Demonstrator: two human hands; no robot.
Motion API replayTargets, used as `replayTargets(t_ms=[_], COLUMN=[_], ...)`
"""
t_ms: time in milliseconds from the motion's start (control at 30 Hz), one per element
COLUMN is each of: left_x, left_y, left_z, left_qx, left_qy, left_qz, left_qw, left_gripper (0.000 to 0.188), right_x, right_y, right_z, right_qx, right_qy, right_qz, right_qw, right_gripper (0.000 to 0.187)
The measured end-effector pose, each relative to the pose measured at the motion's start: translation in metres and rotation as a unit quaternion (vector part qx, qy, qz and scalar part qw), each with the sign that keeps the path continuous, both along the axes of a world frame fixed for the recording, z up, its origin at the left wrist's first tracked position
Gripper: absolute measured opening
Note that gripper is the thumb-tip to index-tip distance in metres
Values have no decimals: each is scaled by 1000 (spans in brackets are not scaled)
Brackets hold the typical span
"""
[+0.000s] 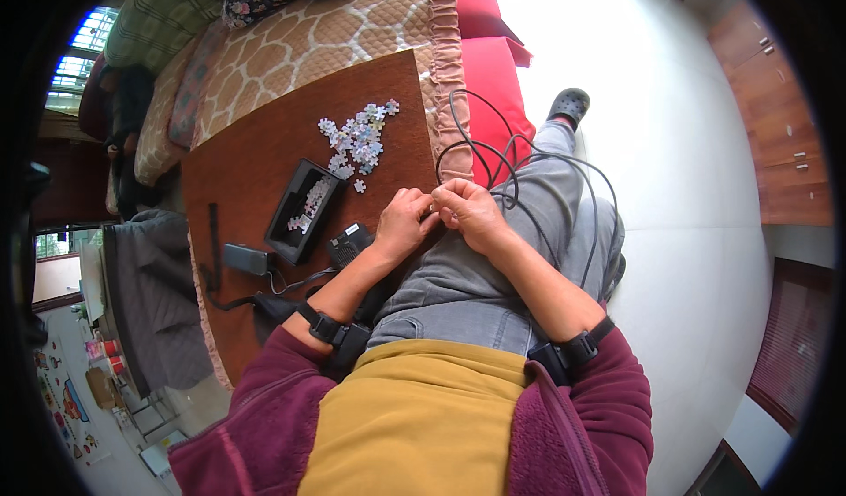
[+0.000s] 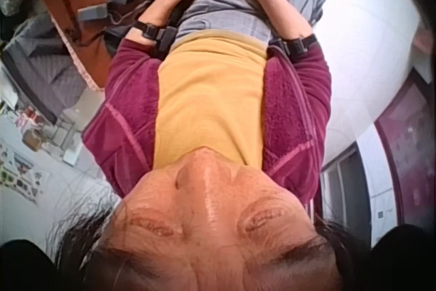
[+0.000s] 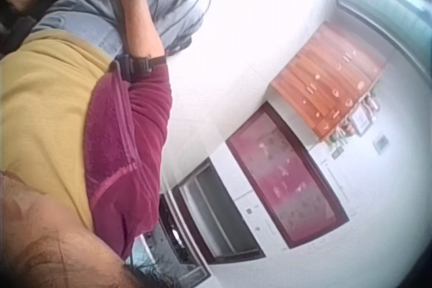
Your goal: The person sits on the floor and assembles jigsaw puzzle pieces by hand. They repeatedly pick up pieces, align edges, and connect them into a growing cluster on the table.
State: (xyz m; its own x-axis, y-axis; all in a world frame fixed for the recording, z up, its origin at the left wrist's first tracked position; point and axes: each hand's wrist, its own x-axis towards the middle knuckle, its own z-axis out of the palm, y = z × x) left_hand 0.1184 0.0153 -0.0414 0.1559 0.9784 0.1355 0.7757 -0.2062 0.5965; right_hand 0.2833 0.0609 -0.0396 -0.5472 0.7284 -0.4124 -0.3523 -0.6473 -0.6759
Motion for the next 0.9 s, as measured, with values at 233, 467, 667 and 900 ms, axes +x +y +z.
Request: replayTargets(t_ms=[233, 467, 667, 900], left_x=[-2, -25, -23, -16], left_y=[3, 7, 3, 2], left_z=[-8, 9, 25, 27], left_qx=[0, -228, -272, -270], left_qy=[-36, -497, -573, -568], left_qz=[61, 220, 228, 209], left_qw=[997, 808, 739, 749], left_gripper=[10, 12, 13, 13], right_x=[2, 0, -1, -1], right_y=[1, 0, -1, -1], right_z=[0, 1, 3, 8], right_qx=[7, 3, 11, 21], right_qy=[4, -20, -53, -56], right_qz=[17, 16, 50, 61], right_qw=[1000, 1000, 997, 996], right_gripper=[14, 14, 15, 16])
